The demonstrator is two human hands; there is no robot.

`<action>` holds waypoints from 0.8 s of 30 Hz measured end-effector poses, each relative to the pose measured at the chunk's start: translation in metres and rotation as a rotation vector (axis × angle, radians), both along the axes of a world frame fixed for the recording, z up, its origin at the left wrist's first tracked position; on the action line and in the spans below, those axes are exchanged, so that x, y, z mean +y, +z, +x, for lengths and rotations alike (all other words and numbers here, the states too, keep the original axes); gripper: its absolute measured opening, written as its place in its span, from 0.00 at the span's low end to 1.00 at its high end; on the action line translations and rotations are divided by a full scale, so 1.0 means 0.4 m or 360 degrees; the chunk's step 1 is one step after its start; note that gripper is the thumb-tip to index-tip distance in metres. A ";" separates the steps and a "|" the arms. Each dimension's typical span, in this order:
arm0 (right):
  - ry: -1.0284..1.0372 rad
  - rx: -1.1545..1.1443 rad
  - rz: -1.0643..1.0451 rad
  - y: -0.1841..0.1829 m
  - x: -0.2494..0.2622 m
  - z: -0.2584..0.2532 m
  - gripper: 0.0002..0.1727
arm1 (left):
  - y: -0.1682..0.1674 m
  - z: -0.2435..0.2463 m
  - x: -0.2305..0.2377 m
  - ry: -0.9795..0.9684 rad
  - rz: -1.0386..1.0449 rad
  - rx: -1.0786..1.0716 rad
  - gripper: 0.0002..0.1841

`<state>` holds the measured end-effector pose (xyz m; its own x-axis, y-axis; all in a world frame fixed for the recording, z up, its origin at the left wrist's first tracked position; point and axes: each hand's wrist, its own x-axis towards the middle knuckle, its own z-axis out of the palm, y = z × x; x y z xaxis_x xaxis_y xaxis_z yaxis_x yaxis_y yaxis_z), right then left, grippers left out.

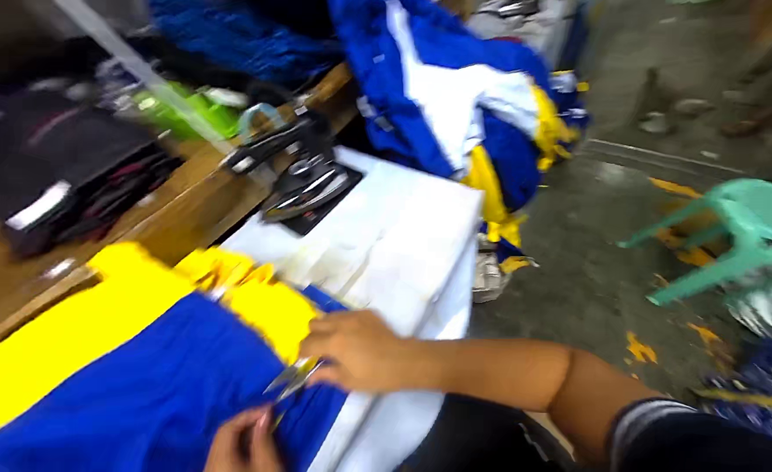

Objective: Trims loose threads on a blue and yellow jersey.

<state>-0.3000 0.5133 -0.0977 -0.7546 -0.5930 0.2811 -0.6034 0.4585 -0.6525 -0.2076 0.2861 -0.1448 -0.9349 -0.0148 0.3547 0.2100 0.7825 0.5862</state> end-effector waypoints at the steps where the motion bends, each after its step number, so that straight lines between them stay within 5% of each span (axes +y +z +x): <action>1: -0.0005 0.0036 0.0006 -0.004 0.006 -0.003 0.13 | 0.006 0.000 0.014 0.0085 -0.0021 0.0011 0.13; 8: 0.0061 0.0364 0.0030 -0.043 -0.010 -0.011 0.10 | 0.020 -0.001 0.046 0.0412 0.0080 -0.0106 0.10; 19: 0.0059 0.0366 0.0275 -0.028 -0.040 -0.003 0.08 | 0.022 0.007 0.064 0.0392 0.0095 -0.0099 0.09; 24: -0.0027 0.0381 0.0243 -0.023 -0.016 -0.014 0.10 | 0.024 0.007 0.064 0.0479 -0.0302 0.0023 0.13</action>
